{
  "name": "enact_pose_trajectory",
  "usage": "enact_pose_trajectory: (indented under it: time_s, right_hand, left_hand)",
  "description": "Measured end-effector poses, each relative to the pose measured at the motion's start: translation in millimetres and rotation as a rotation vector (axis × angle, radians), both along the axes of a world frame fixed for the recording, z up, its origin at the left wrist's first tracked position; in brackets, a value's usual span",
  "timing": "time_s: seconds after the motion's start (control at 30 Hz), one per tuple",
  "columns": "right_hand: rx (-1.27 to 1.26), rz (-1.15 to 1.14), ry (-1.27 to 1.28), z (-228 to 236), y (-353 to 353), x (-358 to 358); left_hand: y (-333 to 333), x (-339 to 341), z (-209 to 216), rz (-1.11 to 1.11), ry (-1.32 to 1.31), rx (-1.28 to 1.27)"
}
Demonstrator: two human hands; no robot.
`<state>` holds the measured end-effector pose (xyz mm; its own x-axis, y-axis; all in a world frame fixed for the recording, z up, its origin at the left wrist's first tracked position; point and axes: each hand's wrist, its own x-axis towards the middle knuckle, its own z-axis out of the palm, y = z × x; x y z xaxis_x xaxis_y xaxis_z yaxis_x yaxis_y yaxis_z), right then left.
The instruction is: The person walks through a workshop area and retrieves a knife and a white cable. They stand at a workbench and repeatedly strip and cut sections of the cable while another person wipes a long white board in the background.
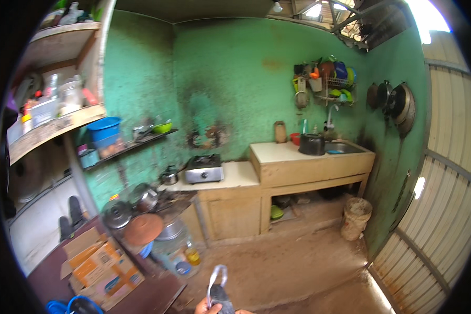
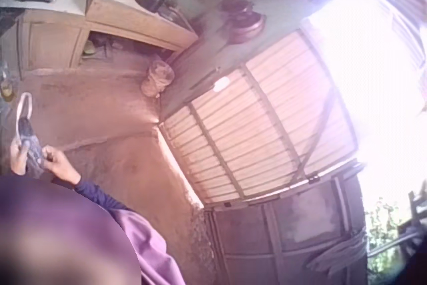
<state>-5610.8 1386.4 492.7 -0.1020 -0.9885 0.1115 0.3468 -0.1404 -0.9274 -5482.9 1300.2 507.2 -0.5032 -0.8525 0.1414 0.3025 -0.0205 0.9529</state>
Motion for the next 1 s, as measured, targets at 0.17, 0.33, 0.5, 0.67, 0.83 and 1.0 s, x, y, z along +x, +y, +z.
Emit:
enact_pose_trajectory:
  time_s: [0.17, 0.33, 0.5, 0.67, 0.83, 1.0]
  right_hand:
    - [0.025, -0.063, 0.024, 43.9, -101.7, -122.7]
    - [0.067, -0.157, -0.055, 77.1, -163.2, -232.4]
    - [0.069, -0.232, 0.010, 76.7, -212.2, -353.4]
    - [0.060, -0.086, 0.029, 85.0, -265.3, -494.1]
    - [-0.033, 0.106, 0.041, 134.2, -312.3, -602.9]
    - [-0.022, 0.268, 0.048, 190.4, -345.6, -663.9]
  left_hand:
    - [-105.1, -122.4, 33.8, -0.250, -0.010, -0.110]
    - [-188.1, -243.5, 66.2, -0.397, -0.064, -0.095]
    - [-242.1, -376.7, 54.7, -0.281, -0.014, -0.071]
    - [-284.7, -515.7, 84.6, -0.189, 0.070, 0.255]
    - [-319.5, -632.3, 165.4, 0.034, 0.024, 0.306]
    - [-361.8, -672.9, 217.3, 0.135, 0.140, 0.564]
